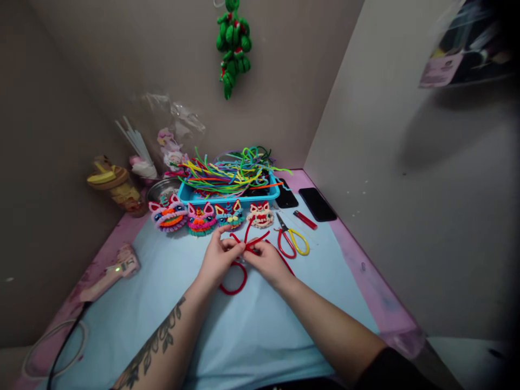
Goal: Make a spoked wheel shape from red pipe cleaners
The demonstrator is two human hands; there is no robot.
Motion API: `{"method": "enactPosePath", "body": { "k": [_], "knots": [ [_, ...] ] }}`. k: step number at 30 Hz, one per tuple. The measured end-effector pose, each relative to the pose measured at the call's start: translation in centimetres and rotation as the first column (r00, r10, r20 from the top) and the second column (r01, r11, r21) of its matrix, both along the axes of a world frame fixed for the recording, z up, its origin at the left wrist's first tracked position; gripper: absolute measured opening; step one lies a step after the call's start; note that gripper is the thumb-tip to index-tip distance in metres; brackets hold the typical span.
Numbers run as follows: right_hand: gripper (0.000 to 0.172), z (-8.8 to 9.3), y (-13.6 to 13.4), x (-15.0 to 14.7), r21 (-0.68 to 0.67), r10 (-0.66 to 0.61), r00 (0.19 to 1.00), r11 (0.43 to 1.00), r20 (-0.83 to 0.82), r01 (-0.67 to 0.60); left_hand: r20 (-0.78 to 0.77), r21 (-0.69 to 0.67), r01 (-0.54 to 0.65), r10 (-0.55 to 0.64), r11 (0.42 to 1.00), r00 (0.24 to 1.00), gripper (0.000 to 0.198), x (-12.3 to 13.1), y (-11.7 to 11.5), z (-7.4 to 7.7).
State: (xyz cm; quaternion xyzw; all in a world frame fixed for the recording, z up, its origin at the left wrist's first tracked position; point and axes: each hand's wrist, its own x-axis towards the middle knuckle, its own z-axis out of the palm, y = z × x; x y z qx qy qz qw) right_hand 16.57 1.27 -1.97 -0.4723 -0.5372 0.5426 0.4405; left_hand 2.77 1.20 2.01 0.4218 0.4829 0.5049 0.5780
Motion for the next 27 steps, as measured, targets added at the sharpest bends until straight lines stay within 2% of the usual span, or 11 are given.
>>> {"method": "enactPosePath", "body": {
  "k": [3, 9, 16, 22, 27],
  "knots": [
    [0.02, 0.2, 0.0, 0.1, 0.0, -0.013, 1.0, 1.0, -0.007, 0.013, -0.04, 0.027, -0.026, 0.027, 0.999, 0.999, 0.058, -0.2, 0.1, -0.1],
    [0.019, 0.8, -0.4, 0.1, 0.0, 0.057, 0.997, 0.998, -0.061, -0.057, -0.054, 0.067, -0.172, 0.176, 0.983, 0.983, 0.05, -0.1, 0.0, -0.1],
    [0.019, 1.0, -0.6, -0.1, -0.038, 0.088, 0.98, 0.995, -0.178, -0.096, 0.01, 0.031, -0.251, 0.251, 0.968, 0.968, 0.049, -0.3, 0.3, -0.1],
    [0.015, 0.9, -0.4, 0.2, 0.049, 0.088, 0.989, 0.995, -0.121, -0.083, 0.121, -0.115, -0.233, 0.247, 0.966, 0.962, 0.056, -0.7, 0.8, -0.1],
    [0.02, 0.7, -0.4, 0.1, -0.017, 0.115, 0.969, 0.992, -0.217, -0.121, 0.148, -0.134, -0.196, 0.216, 0.971, 0.965, 0.057, -0.5, 0.6, 0.1]
  ]
}}
